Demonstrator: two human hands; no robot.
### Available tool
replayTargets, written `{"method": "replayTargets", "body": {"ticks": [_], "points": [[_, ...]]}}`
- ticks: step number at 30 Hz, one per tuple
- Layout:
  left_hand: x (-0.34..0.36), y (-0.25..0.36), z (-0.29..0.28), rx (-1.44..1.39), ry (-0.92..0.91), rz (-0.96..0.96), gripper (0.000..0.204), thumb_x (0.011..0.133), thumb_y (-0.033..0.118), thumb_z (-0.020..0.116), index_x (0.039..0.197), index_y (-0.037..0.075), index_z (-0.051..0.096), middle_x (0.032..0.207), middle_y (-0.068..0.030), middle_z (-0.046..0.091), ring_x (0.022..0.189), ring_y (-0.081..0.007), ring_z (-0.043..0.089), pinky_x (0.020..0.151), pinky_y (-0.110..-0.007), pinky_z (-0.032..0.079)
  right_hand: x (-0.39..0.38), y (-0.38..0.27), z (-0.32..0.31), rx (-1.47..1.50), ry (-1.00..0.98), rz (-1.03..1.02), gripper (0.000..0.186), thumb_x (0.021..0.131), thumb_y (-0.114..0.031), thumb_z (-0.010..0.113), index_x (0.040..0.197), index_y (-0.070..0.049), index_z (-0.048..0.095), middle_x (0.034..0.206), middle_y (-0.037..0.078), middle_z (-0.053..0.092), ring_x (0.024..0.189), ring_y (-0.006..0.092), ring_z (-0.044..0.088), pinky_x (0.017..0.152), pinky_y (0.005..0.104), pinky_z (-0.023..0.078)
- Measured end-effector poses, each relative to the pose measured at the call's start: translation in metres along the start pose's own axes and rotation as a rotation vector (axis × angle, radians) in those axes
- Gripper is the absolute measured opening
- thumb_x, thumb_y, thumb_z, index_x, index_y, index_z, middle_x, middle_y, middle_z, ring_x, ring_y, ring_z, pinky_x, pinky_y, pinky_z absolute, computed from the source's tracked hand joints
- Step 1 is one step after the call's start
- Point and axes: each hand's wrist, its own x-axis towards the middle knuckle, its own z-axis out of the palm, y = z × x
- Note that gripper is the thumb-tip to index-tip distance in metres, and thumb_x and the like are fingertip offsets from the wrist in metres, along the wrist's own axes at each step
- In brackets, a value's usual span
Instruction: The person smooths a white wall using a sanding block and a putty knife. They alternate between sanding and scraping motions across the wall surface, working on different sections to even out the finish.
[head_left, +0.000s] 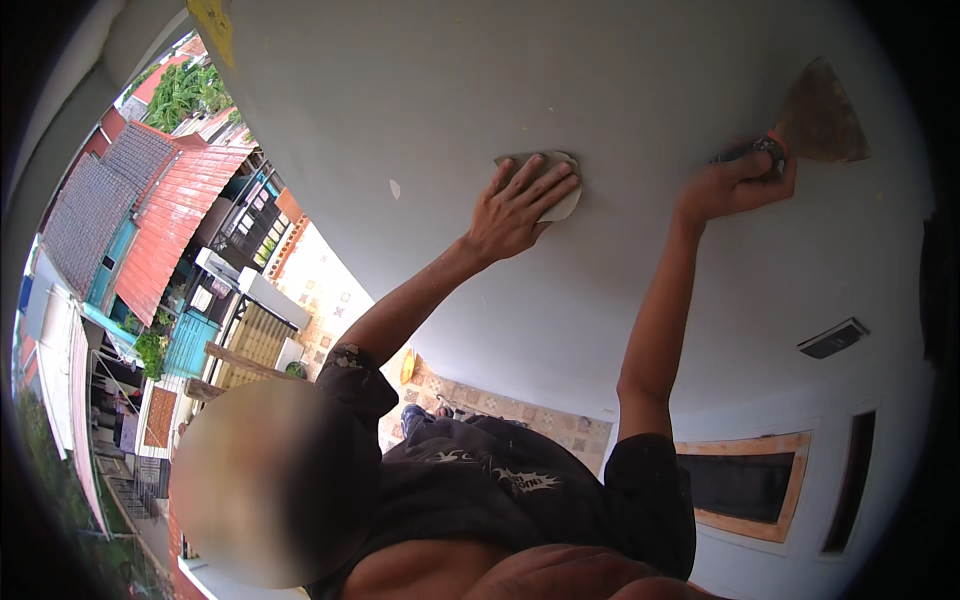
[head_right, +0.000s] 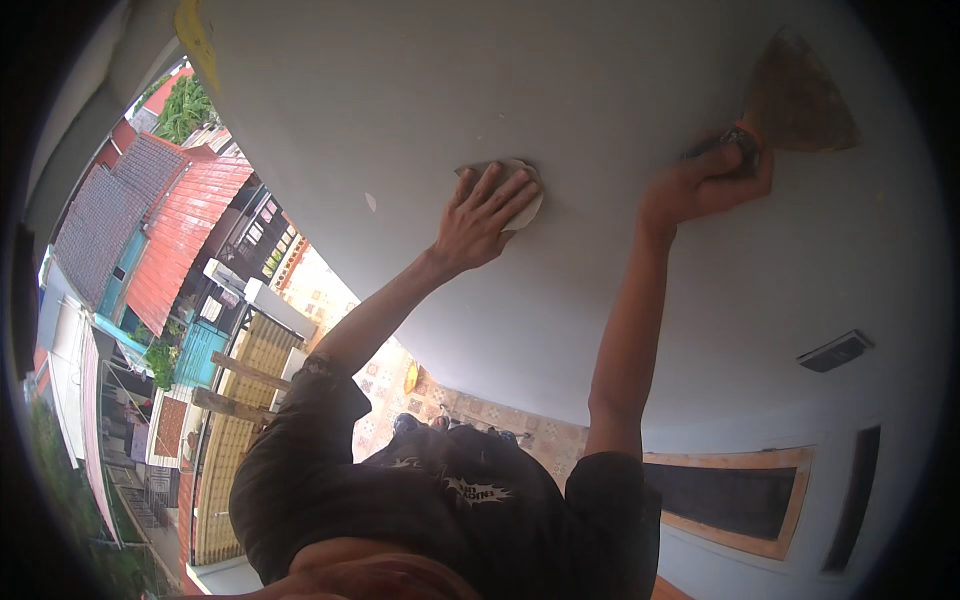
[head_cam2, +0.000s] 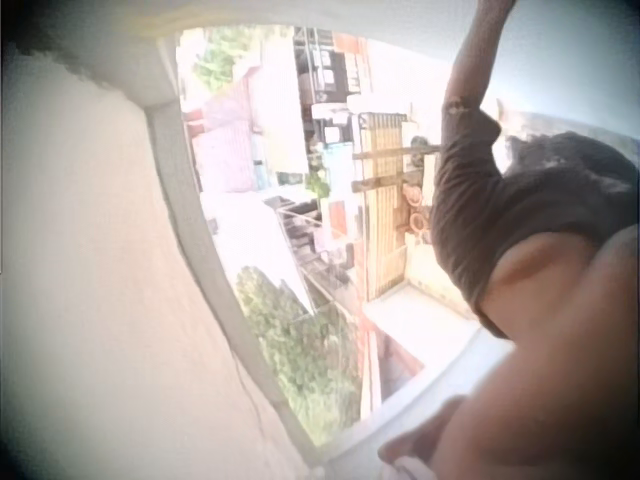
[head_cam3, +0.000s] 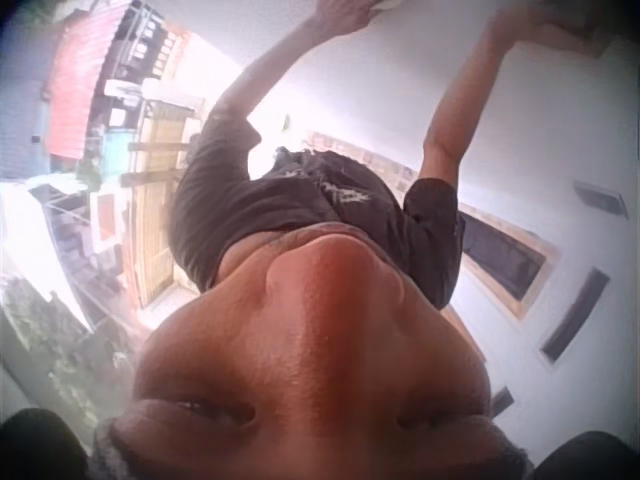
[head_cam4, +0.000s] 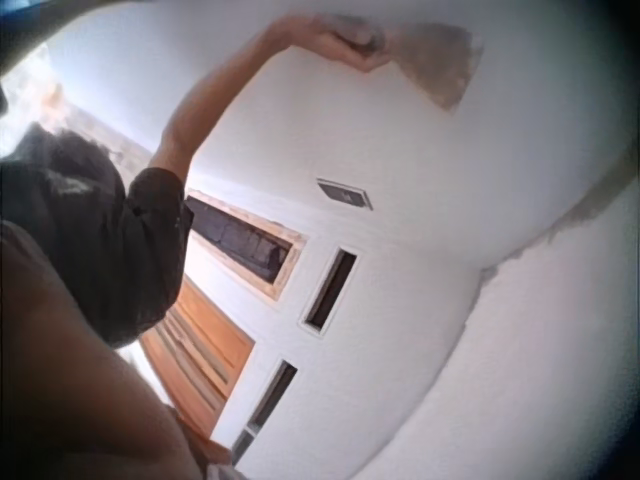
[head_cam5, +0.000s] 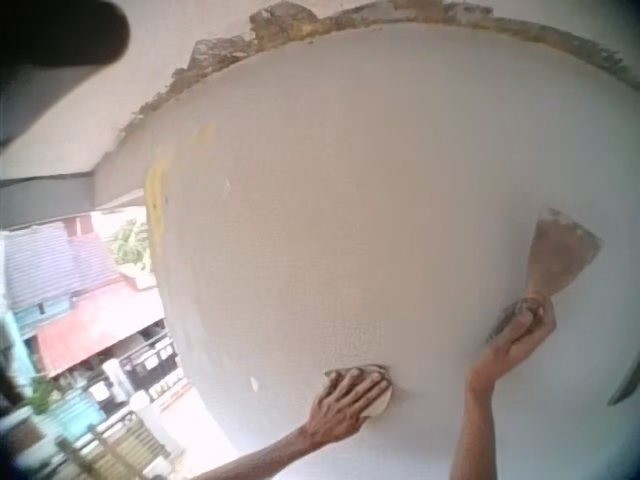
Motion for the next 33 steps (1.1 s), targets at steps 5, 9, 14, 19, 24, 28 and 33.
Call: {"method": "replayTargets", "body": {"ticks": [5,9,14,19,24,28,33], "points": [[0.044,-0.053,-0.046,-0.009,0.432,-0.556,0.063,0.103,0.038,0.049,0.159,0.016,0.030,0.168,-0.0106,0.018,0.154,-0.0405,0.008,0.125,-0.056,0.006,0.002,0.001,-0.001,0.000,-0.008,-0.023,0.032,0.107,-0.016,0.037,0.128,0.007,0.035,0.112,0.019,0.057,0.082,0.0193,0.059,0.066,0.0299,0.051],[0.038,-0.044,-0.021,-0.028,0.436,-0.501,0.066,0.101,0.032,0.052,0.160,0.014,0.028,0.168,-0.0115,0.020,0.155,-0.0415,0.007,0.124,-0.058,0.004,0.003,0.006,0.001,0.032,-0.029,-0.025,0.028,0.107,-0.014,0.037,0.126,0.007,0.036,0.111,0.019,0.057,0.083,0.0190,0.059,0.067,0.0303,0.051],[-0.017,0.023,0.047,0.058,0.153,-0.128,0.065,0.097,0.042,0.059,0.157,0.030,0.036,0.164,-0.0031,0.030,0.154,-0.0361,0.017,0.125,-0.058,0.005,0.009,0.009,-0.005,-0.024,-0.089,-0.169,0.025,0.105,-0.009,0.034,0.125,0.006,0.033,0.102,0.016,0.059,0.075,0.0150,0.058,0.059,0.0269,0.052],[0.045,-0.037,-0.030,-0.054,0.535,-0.488,0.058,0.107,0.031,0.033,0.161,0.014,0.021,0.169,-0.0109,0.013,0.153,-0.0438,0.007,0.123,-0.059,0.004,0.013,0.013,-0.015,-0.058,-0.195,-0.269,0.024,0.104,-0.008,0.035,0.124,0.005,0.033,0.101,0.017,0.061,0.075,0.0164,0.060,0.061,0.0278,0.053],[-0.020,0.037,0.041,-0.100,0.220,-0.433,0.064,0.104,0.035,0.047,0.161,0.020,0.023,0.169,-0.0089,0.012,0.154,-0.0412,0.005,0.124,-0.059,0.001,0.010,0.016,-0.016,-0.075,-0.205,-0.295,0.025,0.103,-0.007,0.035,0.124,0.006,0.032,0.101,0.018,0.061,0.076,0.0172,0.062,0.061,0.0279,0.054],[-0.043,0.067,0.070,-0.107,0.087,-0.167,0.065,0.100,0.042,0.055,0.159,0.037,0.028,0.168,0.0016,0.019,0.156,-0.0279,0.006,0.125,-0.058,-0.003,0.009,0.018,-0.015,-0.025,-0.188,-0.250,0.025,0.106,-0.008,0.038,0.124,0.008,0.034,0.110,0.018,0.060,0.082,0.0182,0.061,0.067,0.0289,0.051],[0.003,0.017,0.027,-0.172,0.423,-0.614,0.064,0.103,0.034,0.042,0.160,0.011,0.023,0.168,-0.0181,0.011,0.153,-0.0462,0.001,0.121,-0.063,-0.001,0.011,0.021,-0.016,-0.029,-0.171,-0.282,0.024,0.103,-0.006,0.035,0.122,0.009,0.033,0.106,0.019,0.060,0.077,0.0175,0.061,0.062,0.0273,0.053]]}}
